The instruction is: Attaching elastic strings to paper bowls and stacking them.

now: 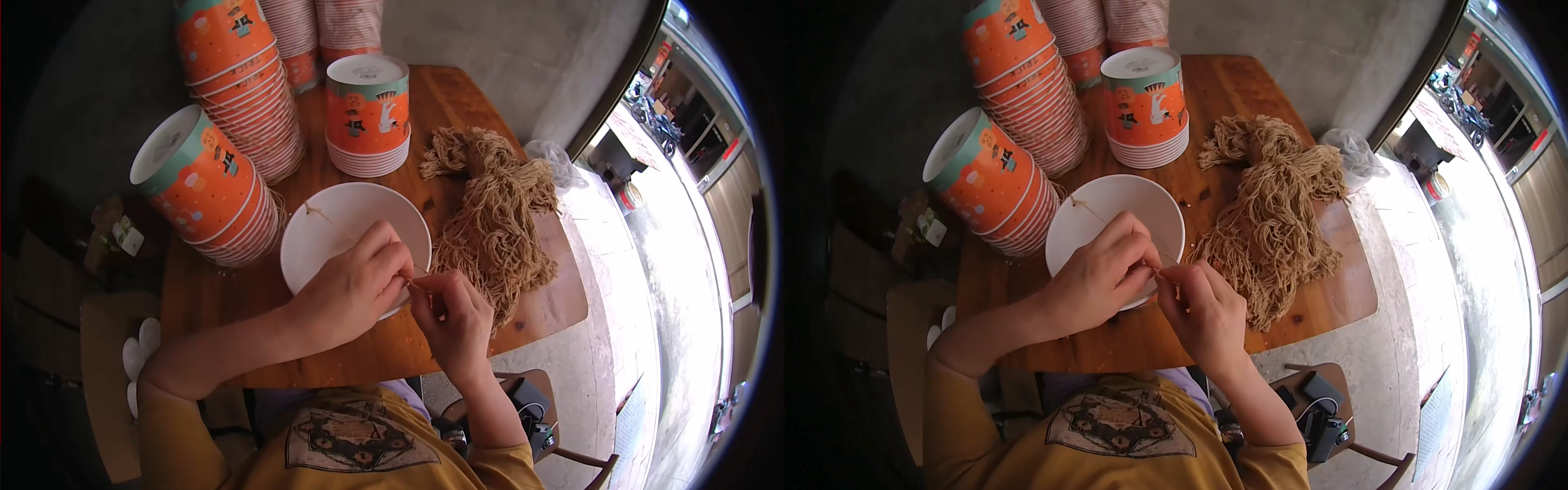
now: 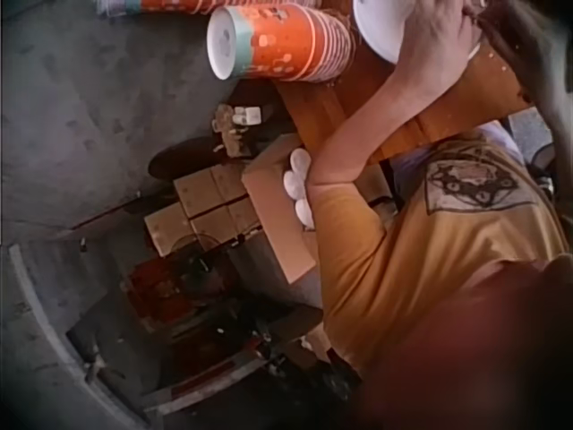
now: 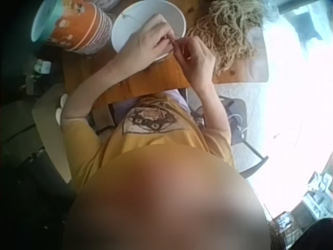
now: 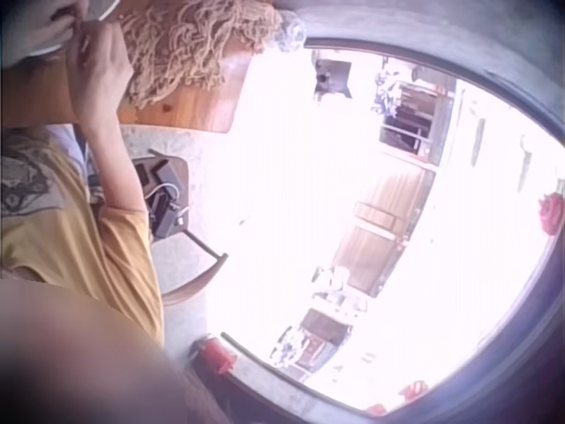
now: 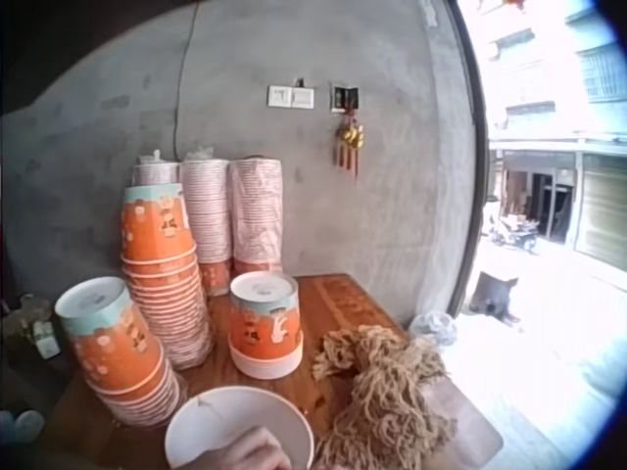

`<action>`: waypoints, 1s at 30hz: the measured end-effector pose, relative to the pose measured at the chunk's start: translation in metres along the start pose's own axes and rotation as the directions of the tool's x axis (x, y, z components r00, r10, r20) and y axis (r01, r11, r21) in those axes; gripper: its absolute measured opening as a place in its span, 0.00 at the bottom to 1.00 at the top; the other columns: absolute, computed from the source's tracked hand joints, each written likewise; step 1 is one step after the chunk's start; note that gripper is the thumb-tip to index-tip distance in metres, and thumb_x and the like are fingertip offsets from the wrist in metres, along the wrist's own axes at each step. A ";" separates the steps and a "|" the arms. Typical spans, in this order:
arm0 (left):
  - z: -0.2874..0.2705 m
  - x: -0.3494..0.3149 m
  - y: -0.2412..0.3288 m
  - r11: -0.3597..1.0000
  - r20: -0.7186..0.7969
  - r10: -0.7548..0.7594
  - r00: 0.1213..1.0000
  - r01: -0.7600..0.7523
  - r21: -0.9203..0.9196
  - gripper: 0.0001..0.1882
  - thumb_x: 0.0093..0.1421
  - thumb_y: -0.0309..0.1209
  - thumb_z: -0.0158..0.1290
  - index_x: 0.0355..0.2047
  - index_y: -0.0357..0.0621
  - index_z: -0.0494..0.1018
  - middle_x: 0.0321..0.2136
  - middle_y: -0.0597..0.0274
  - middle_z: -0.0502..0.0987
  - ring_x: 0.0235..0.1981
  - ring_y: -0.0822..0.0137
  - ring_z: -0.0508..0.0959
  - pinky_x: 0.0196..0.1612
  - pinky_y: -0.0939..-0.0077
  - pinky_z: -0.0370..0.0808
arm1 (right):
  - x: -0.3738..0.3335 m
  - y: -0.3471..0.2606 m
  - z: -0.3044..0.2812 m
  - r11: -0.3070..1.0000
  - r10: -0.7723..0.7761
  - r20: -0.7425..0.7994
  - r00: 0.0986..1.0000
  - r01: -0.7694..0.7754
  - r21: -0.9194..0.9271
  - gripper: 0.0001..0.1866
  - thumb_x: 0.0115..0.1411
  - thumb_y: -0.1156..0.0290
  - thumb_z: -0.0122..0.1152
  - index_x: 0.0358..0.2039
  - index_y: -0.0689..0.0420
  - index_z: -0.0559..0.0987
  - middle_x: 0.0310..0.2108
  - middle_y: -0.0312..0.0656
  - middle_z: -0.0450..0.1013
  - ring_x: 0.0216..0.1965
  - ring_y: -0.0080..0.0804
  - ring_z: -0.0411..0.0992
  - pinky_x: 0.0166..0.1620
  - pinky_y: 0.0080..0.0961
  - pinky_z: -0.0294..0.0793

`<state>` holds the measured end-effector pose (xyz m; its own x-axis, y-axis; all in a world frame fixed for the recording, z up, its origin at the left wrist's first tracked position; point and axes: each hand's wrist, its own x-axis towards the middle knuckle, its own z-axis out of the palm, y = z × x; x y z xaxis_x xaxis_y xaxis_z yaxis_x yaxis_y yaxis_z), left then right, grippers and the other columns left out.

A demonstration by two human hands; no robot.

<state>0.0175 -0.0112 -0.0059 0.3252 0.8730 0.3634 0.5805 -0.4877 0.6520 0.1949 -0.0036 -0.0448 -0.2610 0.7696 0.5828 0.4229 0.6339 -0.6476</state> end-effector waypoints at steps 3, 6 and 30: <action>0.002 -0.003 -0.005 1.000 -0.051 0.007 0.999 -0.007 0.002 0.07 0.57 0.21 0.55 0.33 0.39 0.68 0.34 0.55 0.70 0.34 0.50 0.76 0.35 0.60 0.74 | -0.001 0.002 0.007 0.999 -0.047 -0.027 0.999 0.047 -0.011 0.09 0.54 0.77 0.69 0.33 0.55 0.76 0.23 0.37 0.71 0.21 0.30 0.72 0.23 0.25 0.72; 0.000 -0.004 0.002 0.996 -0.059 -0.086 0.995 0.083 -0.045 0.07 0.57 0.20 0.55 0.33 0.39 0.67 0.31 0.55 0.72 0.32 0.52 0.77 0.34 0.61 0.74 | -0.002 0.003 0.007 0.992 -0.112 -0.034 0.993 0.110 -0.060 0.11 0.52 0.77 0.69 0.33 0.55 0.76 0.23 0.37 0.70 0.22 0.32 0.72 0.23 0.27 0.71; 0.001 0.005 -0.002 0.599 0.253 -0.316 0.915 0.399 -0.694 0.10 0.61 0.18 0.53 0.39 0.43 0.66 0.33 0.70 0.70 0.36 0.79 0.72 0.43 0.83 0.72 | -0.008 0.004 0.010 0.894 0.271 0.005 0.963 -0.254 0.368 0.04 0.61 0.78 0.60 0.34 0.61 0.74 0.25 0.37 0.72 0.24 0.17 0.70 0.28 0.16 0.70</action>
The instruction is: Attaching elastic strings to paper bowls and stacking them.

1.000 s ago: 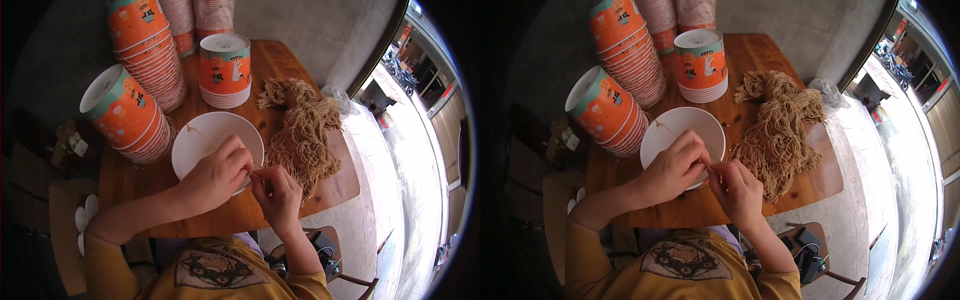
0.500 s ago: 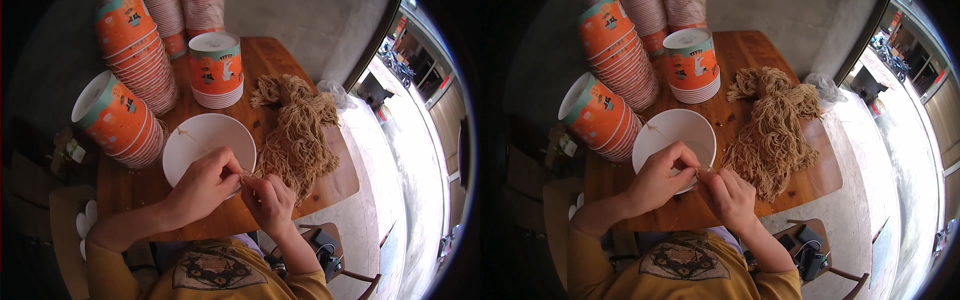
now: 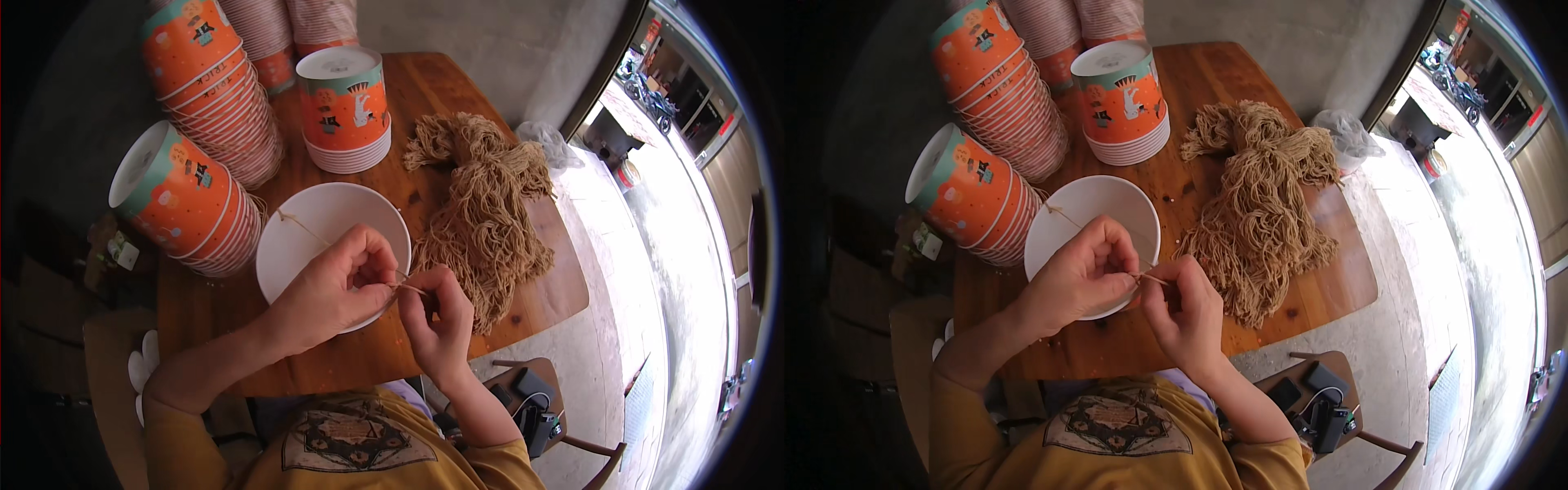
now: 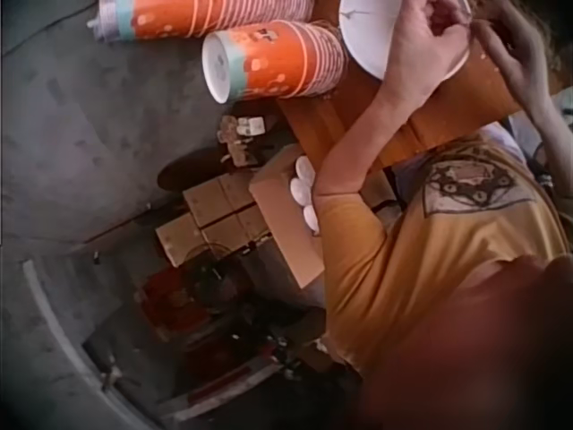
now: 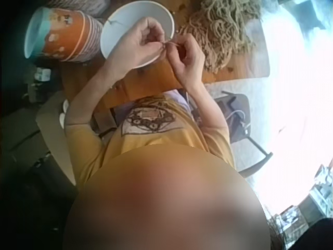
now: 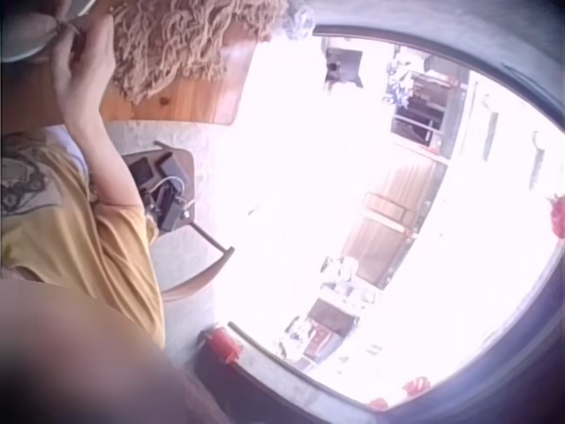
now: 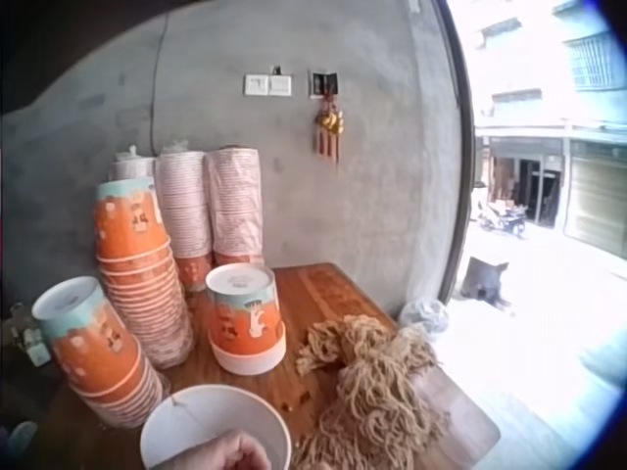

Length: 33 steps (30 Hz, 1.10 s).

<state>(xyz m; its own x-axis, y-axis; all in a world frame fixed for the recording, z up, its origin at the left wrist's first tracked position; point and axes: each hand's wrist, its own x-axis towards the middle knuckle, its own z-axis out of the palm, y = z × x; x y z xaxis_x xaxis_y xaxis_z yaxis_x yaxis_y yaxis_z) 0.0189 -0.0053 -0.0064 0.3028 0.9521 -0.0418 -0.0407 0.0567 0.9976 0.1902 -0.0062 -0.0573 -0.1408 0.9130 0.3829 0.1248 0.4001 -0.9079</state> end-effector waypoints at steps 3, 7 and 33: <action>-0.001 0.002 0.001 0.997 0.010 -0.026 1.000 0.026 -0.068 0.11 0.60 0.19 0.53 0.40 0.44 0.66 0.34 0.70 0.70 0.37 0.79 0.71 0.46 0.83 0.71 | -0.002 0.003 0.000 0.980 0.099 0.015 0.995 -0.100 0.170 0.03 0.63 0.77 0.58 0.35 0.61 0.74 0.27 0.33 0.72 0.26 0.13 0.67 0.30 0.13 0.68; -0.001 0.001 0.004 0.985 0.020 -0.072 0.997 0.074 -0.155 0.12 0.60 0.19 0.54 0.41 0.44 0.66 0.35 0.70 0.70 0.40 0.78 0.72 0.49 0.82 0.70 | -0.003 0.000 0.000 0.901 0.237 0.072 0.969 -0.247 0.356 0.03 0.64 0.76 0.57 0.35 0.61 0.74 0.28 0.29 0.71 0.29 0.11 0.65 0.33 0.11 0.66; -0.002 -0.011 0.000 0.979 0.021 -0.136 0.991 0.137 -0.151 0.12 0.62 0.22 0.54 0.45 0.40 0.67 0.38 0.67 0.73 0.43 0.77 0.74 0.49 0.82 0.72 | 0.009 -0.004 -0.026 0.828 -0.400 0.223 0.889 0.455 -0.328 0.17 0.48 0.80 0.68 0.39 0.52 0.79 0.22 0.34 0.68 0.21 0.31 0.67 0.22 0.27 0.68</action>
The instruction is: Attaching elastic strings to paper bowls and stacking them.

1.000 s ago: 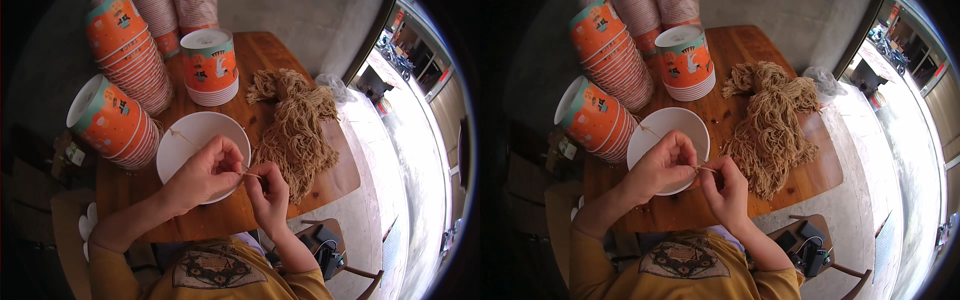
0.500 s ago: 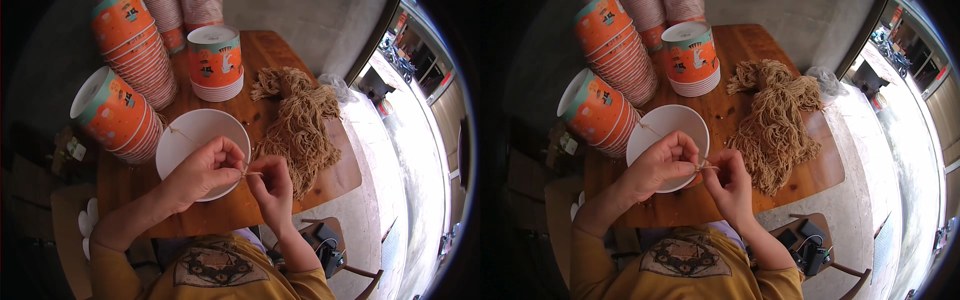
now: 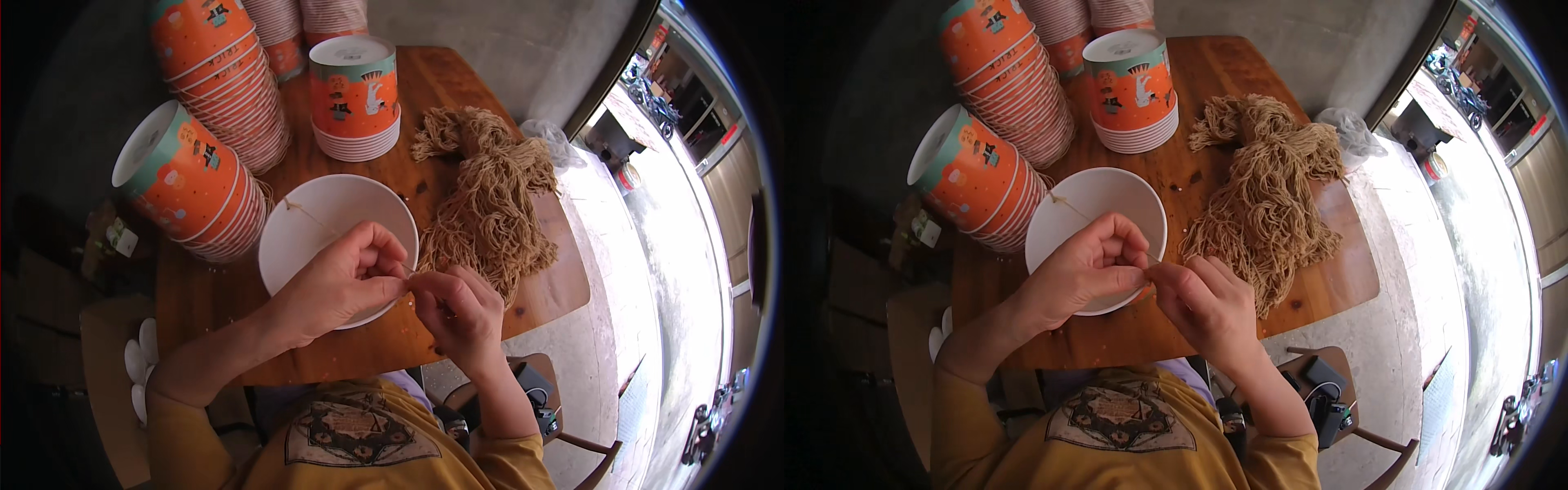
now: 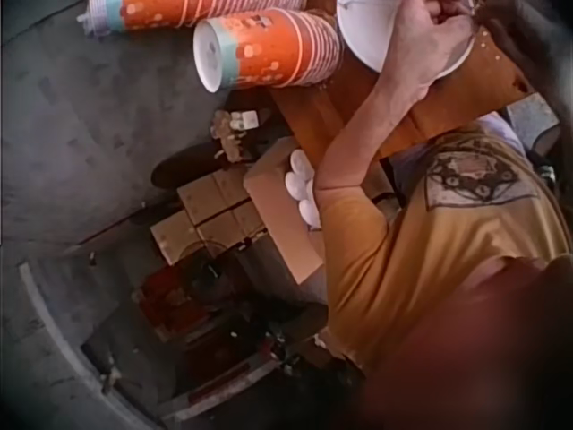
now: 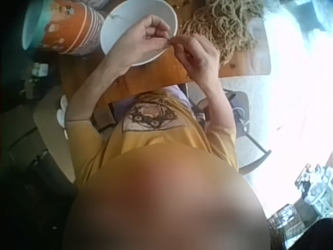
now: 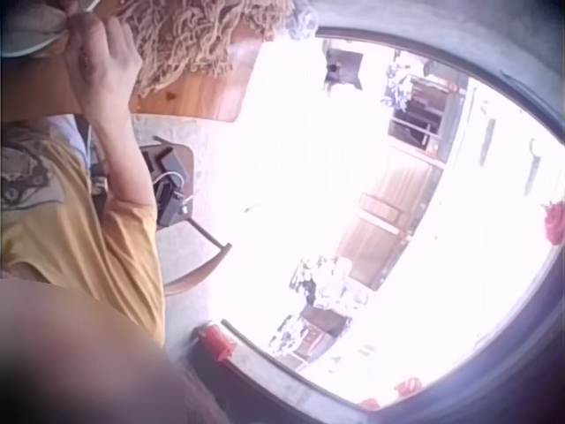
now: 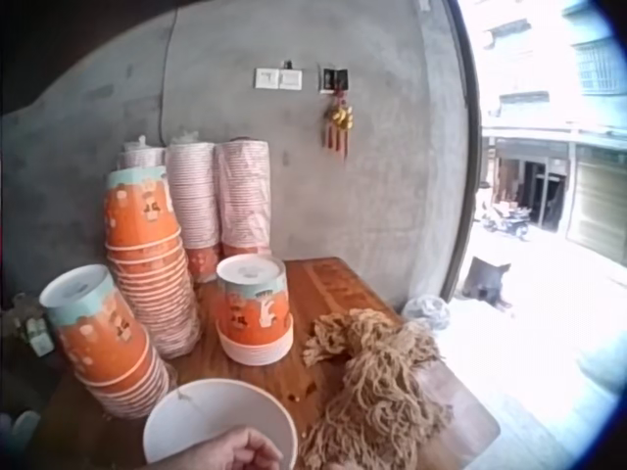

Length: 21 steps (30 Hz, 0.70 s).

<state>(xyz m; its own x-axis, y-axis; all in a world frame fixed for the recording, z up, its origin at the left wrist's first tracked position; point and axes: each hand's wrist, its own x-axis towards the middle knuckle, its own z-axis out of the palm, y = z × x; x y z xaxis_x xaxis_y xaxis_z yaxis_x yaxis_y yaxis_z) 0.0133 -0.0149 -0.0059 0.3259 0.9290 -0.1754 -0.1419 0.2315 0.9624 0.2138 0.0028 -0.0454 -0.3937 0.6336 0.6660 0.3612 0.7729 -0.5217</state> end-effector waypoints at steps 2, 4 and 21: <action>-0.001 0.000 0.000 1.000 -0.006 -0.007 1.000 0.007 0.010 0.12 0.63 0.22 0.54 0.45 0.40 0.66 0.38 0.66 0.73 0.43 0.77 0.74 0.48 0.82 0.73 | 0.002 0.002 0.000 0.998 -0.029 0.010 1.000 0.029 -0.048 0.18 0.47 0.80 0.68 0.40 0.52 0.79 0.22 0.33 0.67 0.22 0.31 0.67 0.22 0.28 0.68; -0.002 0.000 -0.001 1.000 -0.019 -0.003 1.000 0.003 0.010 0.14 0.63 0.22 0.54 0.46 0.40 0.64 0.38 0.64 0.73 0.43 0.76 0.74 0.49 0.81 0.73 | 0.003 0.003 -0.002 0.987 -0.090 0.039 0.995 0.094 -0.133 0.17 0.47 0.78 0.68 0.40 0.51 0.79 0.22 0.33 0.66 0.22 0.30 0.68 0.22 0.27 0.69; -0.005 -0.006 -0.010 0.974 -0.024 0.132 0.991 -0.125 0.188 0.13 0.63 0.21 0.53 0.45 0.39 0.62 0.37 0.63 0.72 0.41 0.75 0.75 0.44 0.80 0.74 | 0.038 -0.008 -0.013 0.678 0.500 0.535 0.681 -0.692 0.248 0.05 0.58 0.70 0.59 0.31 0.59 0.76 0.28 0.30 0.73 0.25 0.15 0.67 0.25 0.17 0.65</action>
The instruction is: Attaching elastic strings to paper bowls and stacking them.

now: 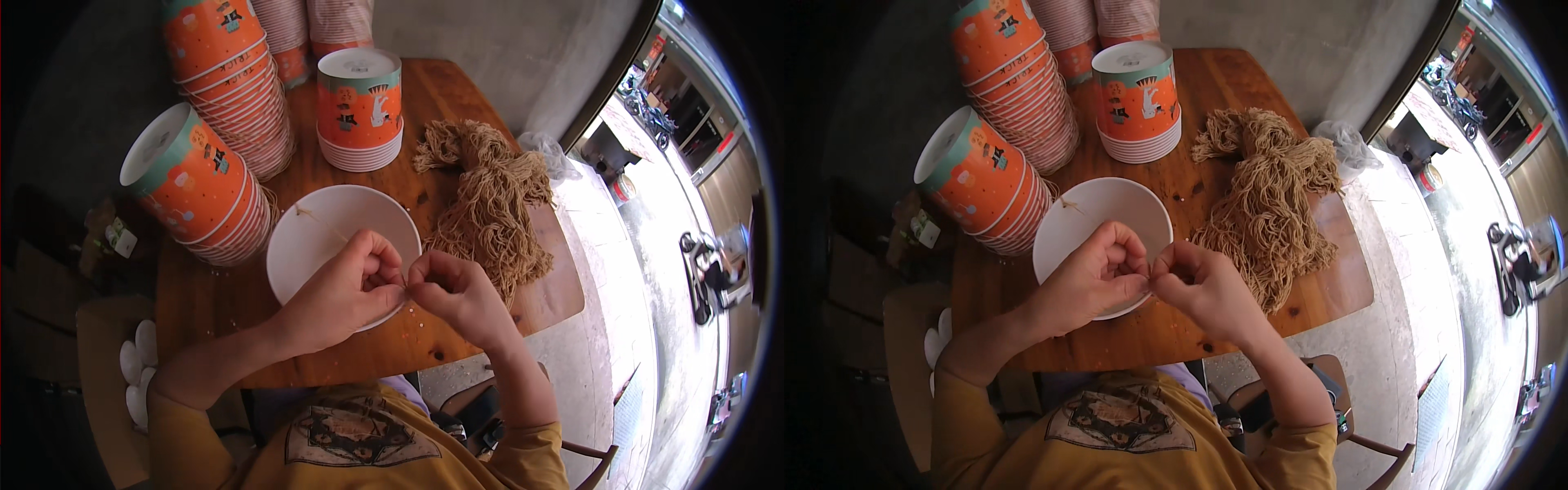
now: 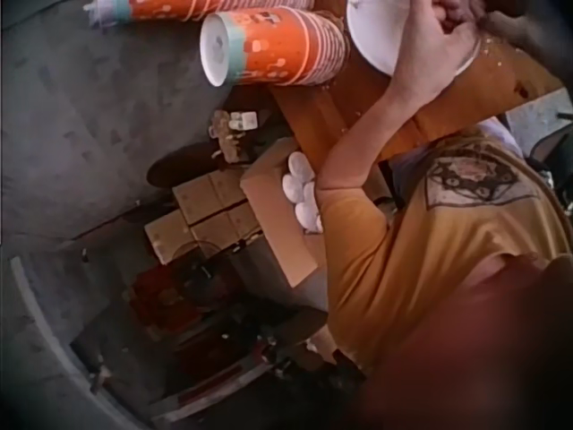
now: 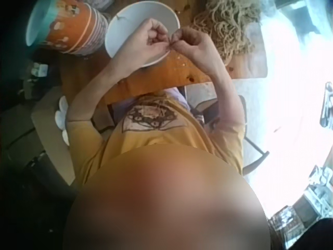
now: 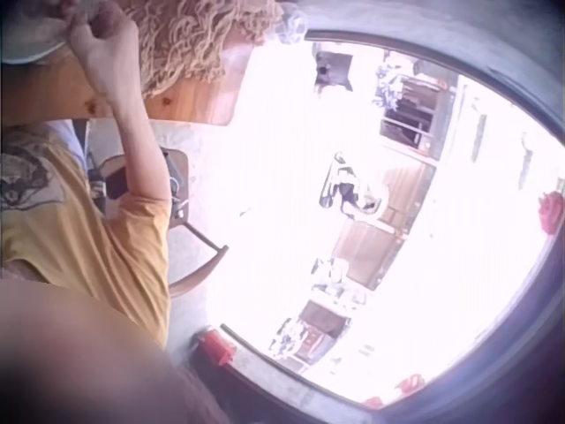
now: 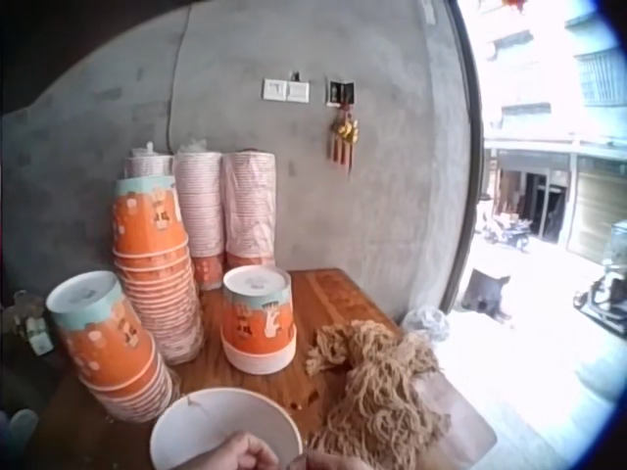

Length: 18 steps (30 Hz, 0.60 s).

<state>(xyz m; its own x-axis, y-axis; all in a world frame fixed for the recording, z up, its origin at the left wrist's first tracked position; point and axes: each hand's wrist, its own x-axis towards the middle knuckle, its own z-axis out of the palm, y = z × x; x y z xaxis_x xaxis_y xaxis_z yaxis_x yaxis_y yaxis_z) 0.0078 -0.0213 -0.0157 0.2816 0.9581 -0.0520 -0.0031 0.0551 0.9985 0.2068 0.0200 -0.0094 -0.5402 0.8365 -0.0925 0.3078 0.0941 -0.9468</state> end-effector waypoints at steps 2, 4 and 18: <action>0.000 0.000 0.002 1.000 0.003 0.002 1.000 -0.002 0.018 0.13 0.63 0.21 0.53 0.44 0.39 0.62 0.37 0.63 0.72 0.40 0.76 0.75 0.44 0.80 0.74 | 0.003 -0.005 -0.007 0.919 0.145 0.136 0.980 -0.184 0.350 0.04 0.60 0.71 0.58 0.33 0.58 0.76 0.24 0.24 0.68 0.24 0.11 0.64 0.26 0.12 0.62; -0.001 0.001 0.002 0.999 -0.009 -0.037 0.999 0.037 -0.023 0.13 0.63 0.22 0.53 0.44 0.39 0.62 0.37 0.64 0.72 0.40 0.76 0.74 0.44 0.81 0.73 | -0.003 -0.002 -0.007 0.908 0.117 0.104 0.988 -0.149 0.392 0.06 0.62 0.70 0.58 0.35 0.59 0.77 0.27 0.24 0.69 0.27 0.11 0.64 0.29 0.12 0.63; -0.001 0.004 0.004 0.995 -0.019 -0.080 0.997 0.079 -0.061 0.13 0.63 0.24 0.55 0.44 0.38 0.63 0.37 0.63 0.73 0.40 0.76 0.74 0.44 0.81 0.73 | -0.012 0.029 0.025 0.942 -0.337 -0.362 0.869 0.309 -0.133 0.07 0.60 0.75 0.63 0.38 0.58 0.76 0.18 0.34 0.69 0.19 0.18 0.68 0.23 0.18 0.68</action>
<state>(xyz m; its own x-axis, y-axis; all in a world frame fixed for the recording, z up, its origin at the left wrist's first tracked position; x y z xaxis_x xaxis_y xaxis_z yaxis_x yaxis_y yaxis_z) 0.0080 -0.0174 -0.0123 0.2630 0.9557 -0.1324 -0.0398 0.1478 0.9882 0.2025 -0.0005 -0.0435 -0.2894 0.8910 0.3499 0.2271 0.4190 -0.8791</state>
